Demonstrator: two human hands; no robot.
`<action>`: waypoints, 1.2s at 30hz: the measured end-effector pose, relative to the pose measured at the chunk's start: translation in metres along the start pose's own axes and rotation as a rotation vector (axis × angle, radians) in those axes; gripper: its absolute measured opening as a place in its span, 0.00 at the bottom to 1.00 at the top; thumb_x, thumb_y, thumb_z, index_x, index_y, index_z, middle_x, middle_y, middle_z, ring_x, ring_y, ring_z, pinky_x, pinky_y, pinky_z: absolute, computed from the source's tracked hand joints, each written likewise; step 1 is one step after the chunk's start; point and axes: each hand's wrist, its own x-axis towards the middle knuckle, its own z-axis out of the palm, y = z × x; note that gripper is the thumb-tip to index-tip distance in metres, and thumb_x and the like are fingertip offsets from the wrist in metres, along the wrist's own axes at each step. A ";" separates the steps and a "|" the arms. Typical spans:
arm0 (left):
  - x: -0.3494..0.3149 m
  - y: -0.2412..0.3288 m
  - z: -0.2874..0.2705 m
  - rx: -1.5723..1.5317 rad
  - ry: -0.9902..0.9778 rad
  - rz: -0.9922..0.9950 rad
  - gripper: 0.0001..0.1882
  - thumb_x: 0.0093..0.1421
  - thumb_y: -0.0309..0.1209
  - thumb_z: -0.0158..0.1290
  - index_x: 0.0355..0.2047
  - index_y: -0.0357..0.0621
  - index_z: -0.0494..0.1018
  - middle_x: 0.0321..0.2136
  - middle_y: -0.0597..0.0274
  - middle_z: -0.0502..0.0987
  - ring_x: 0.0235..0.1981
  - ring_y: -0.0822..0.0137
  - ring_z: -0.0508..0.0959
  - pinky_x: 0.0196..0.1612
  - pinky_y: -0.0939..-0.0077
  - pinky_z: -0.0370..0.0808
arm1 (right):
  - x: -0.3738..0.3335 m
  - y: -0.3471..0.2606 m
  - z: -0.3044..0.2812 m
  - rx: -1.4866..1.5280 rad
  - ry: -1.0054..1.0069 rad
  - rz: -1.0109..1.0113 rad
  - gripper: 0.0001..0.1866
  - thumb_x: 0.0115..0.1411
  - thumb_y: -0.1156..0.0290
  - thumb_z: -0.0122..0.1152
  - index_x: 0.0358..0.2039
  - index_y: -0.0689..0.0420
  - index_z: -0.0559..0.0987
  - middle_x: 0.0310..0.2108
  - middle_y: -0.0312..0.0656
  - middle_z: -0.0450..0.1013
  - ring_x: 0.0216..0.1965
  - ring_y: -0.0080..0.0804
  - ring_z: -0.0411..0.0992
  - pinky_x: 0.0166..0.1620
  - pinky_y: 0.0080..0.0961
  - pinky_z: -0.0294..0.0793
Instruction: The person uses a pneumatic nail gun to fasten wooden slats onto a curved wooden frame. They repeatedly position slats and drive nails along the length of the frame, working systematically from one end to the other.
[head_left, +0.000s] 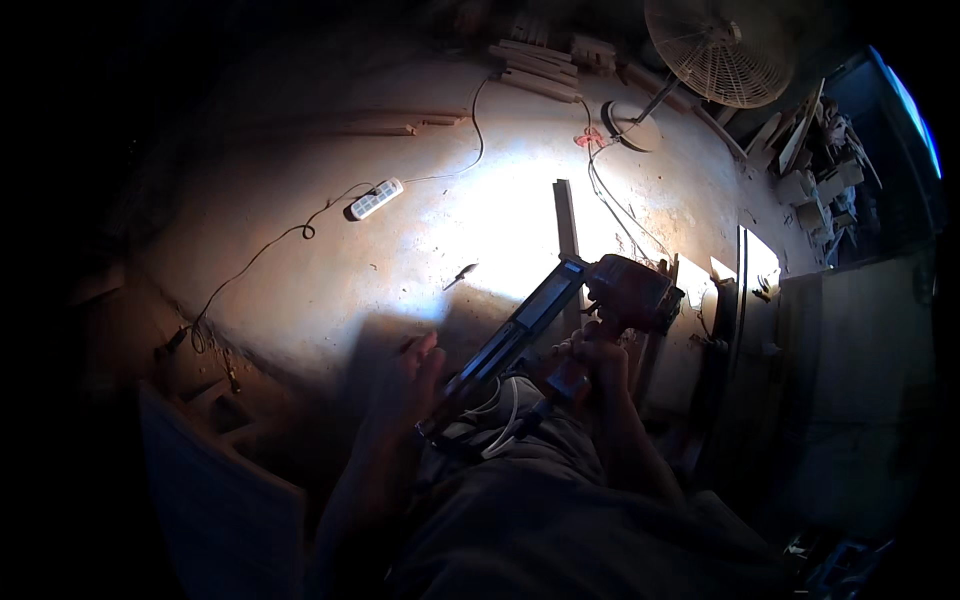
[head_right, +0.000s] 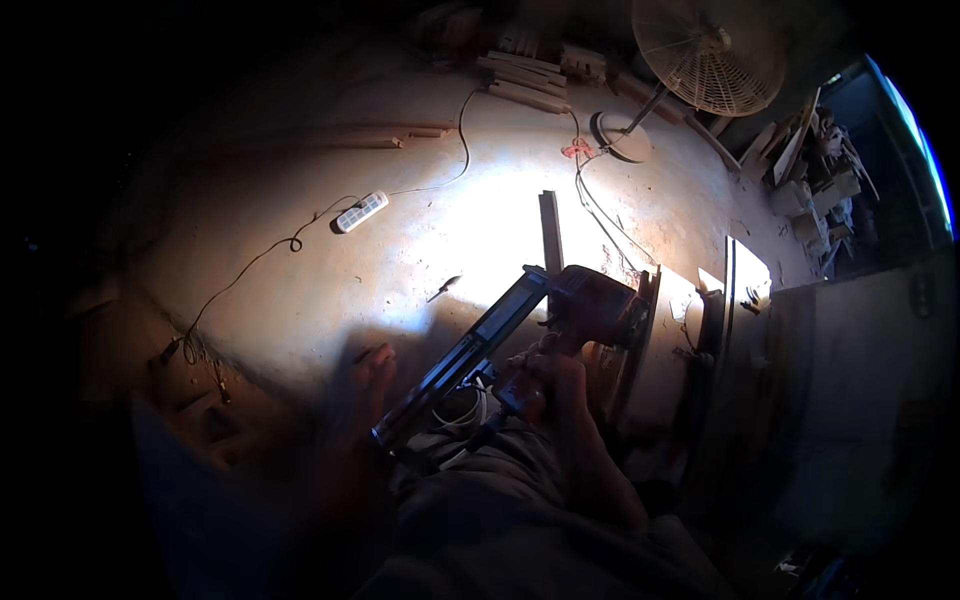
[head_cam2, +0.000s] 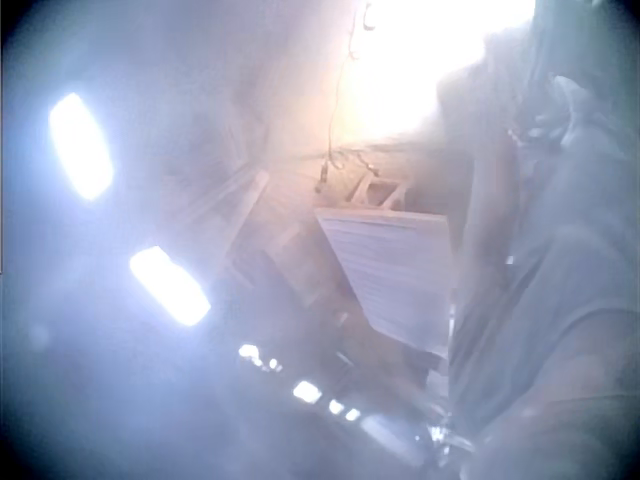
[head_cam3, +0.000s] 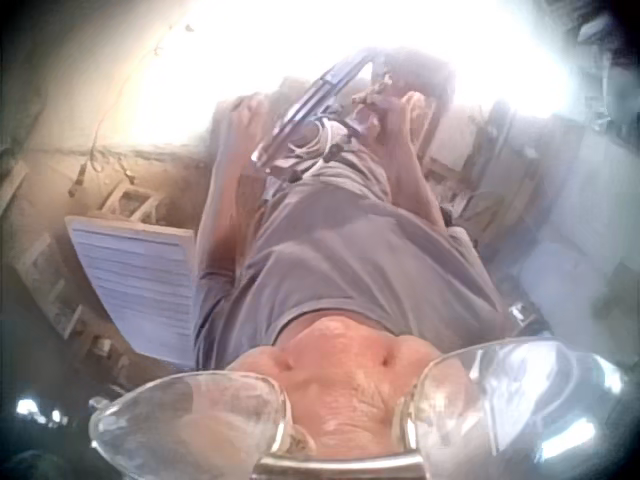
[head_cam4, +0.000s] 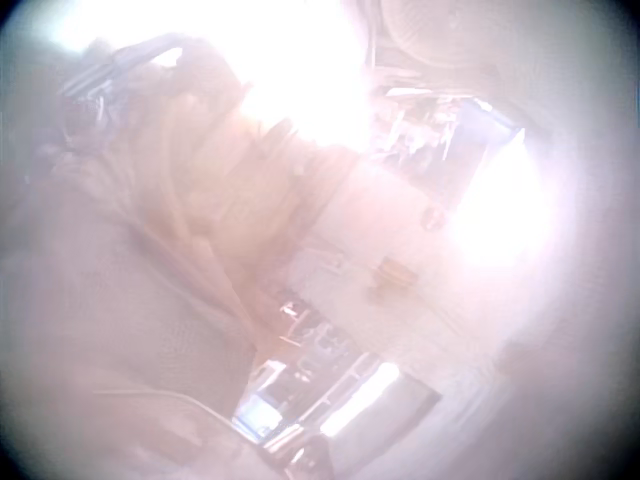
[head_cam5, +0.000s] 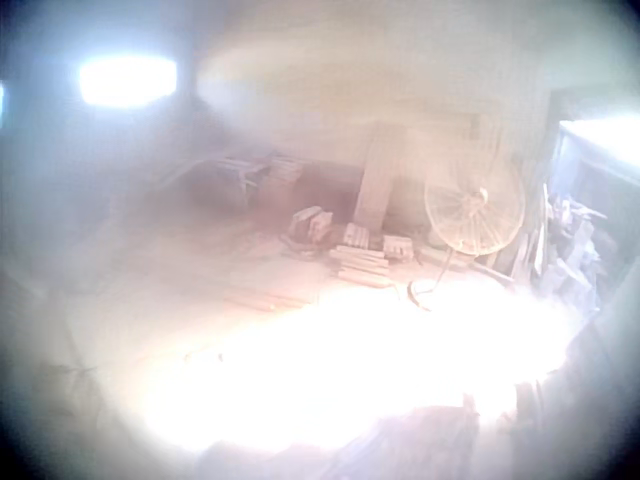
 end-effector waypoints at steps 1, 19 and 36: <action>-0.015 -0.023 -0.021 -0.034 0.077 -0.015 0.23 0.71 0.42 0.53 0.55 0.33 0.77 0.48 0.44 0.80 0.51 0.46 0.81 0.53 0.59 0.77 | 0.024 0.009 -0.006 0.018 -0.084 -0.081 0.15 0.50 0.84 0.62 0.39 0.55 0.74 0.30 0.40 0.74 0.37 0.42 0.79 0.50 0.45 0.80; 0.037 -0.019 -0.128 -0.907 1.024 -0.315 0.23 0.72 0.42 0.54 0.53 0.30 0.76 0.38 0.56 0.81 0.37 0.70 0.79 0.38 0.76 0.76 | 0.256 0.106 0.241 0.396 -0.627 0.777 0.11 0.51 0.79 0.61 0.35 0.54 0.73 0.28 0.39 0.71 0.40 0.39 0.76 0.55 0.46 0.75; -0.048 -0.311 -0.120 -1.214 1.618 -0.329 0.21 0.74 0.44 0.48 0.55 0.41 0.73 0.44 0.57 0.79 0.42 0.65 0.80 0.45 0.65 0.77 | 0.350 0.321 0.496 -0.668 -0.948 0.344 0.03 0.56 0.79 0.60 0.29 0.57 0.76 0.28 0.41 0.73 0.27 0.33 0.73 0.35 0.34 0.75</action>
